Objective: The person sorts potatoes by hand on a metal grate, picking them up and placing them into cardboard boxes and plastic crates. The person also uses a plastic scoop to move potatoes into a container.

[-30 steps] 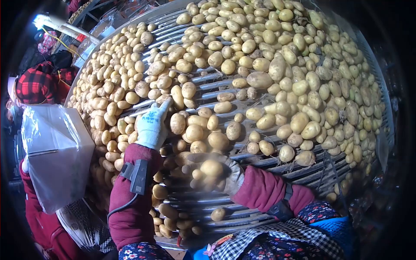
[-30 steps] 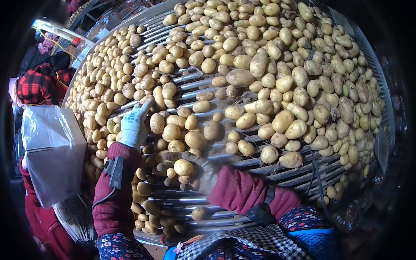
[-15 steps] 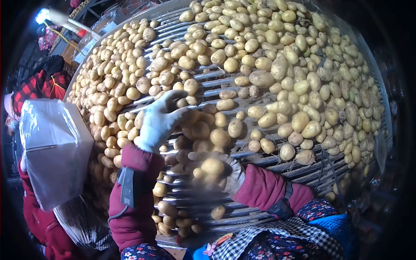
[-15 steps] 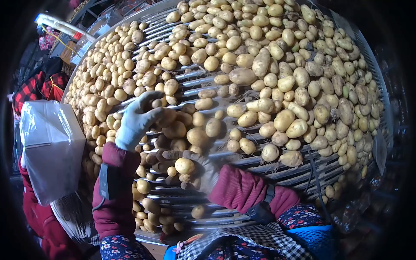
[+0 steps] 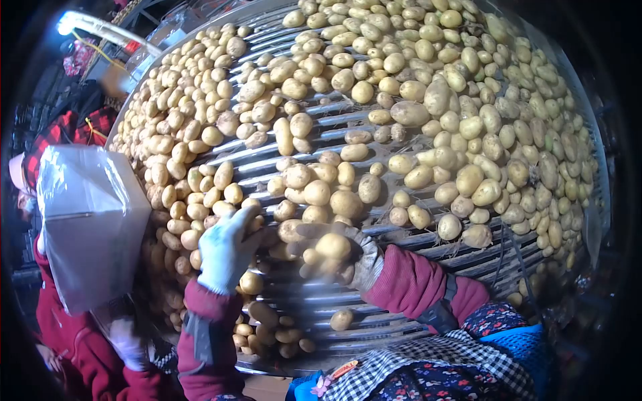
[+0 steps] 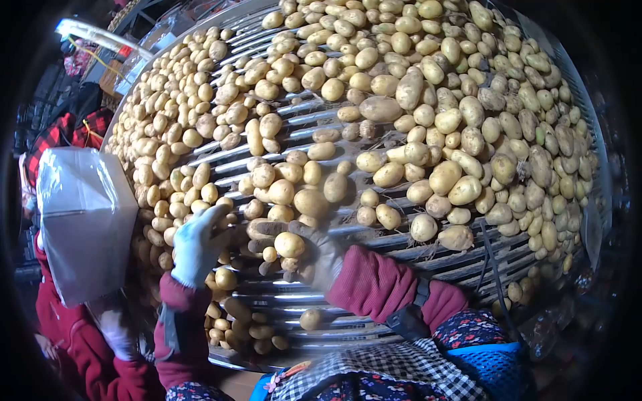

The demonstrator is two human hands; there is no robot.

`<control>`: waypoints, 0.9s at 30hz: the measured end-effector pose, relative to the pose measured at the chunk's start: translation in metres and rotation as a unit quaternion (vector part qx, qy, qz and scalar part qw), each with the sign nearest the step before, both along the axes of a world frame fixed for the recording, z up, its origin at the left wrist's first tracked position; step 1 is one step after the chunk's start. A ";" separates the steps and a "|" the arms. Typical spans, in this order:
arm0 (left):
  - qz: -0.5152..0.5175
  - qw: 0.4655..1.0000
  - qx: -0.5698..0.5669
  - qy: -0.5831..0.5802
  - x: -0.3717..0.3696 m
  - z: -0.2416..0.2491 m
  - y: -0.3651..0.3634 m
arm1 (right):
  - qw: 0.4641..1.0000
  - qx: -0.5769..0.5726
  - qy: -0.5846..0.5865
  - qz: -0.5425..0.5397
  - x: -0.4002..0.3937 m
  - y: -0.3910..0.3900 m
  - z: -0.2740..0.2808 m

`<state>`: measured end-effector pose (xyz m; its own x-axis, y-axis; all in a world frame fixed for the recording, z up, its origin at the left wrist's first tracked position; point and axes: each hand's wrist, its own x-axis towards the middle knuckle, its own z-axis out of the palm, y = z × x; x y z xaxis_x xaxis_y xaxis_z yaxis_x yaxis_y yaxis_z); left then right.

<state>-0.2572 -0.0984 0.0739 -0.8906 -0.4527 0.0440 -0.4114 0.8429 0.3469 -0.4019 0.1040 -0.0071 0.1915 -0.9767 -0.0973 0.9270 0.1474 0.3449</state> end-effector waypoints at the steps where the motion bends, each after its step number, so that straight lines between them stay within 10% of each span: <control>1: 0.002 0.996 -0.002 -0.085 -0.013 0.003 -0.001 | 1.000 -0.001 0.001 0.007 0.000 0.000 0.000; 7: 0.067 0.995 -0.053 -0.050 -0.013 -0.018 -0.030 | 0.988 -0.017 0.154 -0.016 0.005 -0.003 -0.006; 15: 0.014 0.990 -0.064 -0.126 -0.032 -0.017 -0.009 | 0.996 0.019 0.088 0.002 0.003 0.001 -0.003; 17: 0.006 0.979 -0.098 -0.176 -0.045 -0.035 -0.001 | 0.995 -0.052 -0.086 -0.006 0.000 0.001 -0.017; 22: 0.029 0.970 -0.075 -0.229 -0.050 -0.032 -0.007 | 0.993 -0.002 0.106 -0.055 -0.013 -0.001 0.002; 27: 0.048 0.975 -0.054 -0.210 -0.051 -0.020 -0.008 | 0.994 0.101 0.025 -0.027 -0.026 -0.005 -0.034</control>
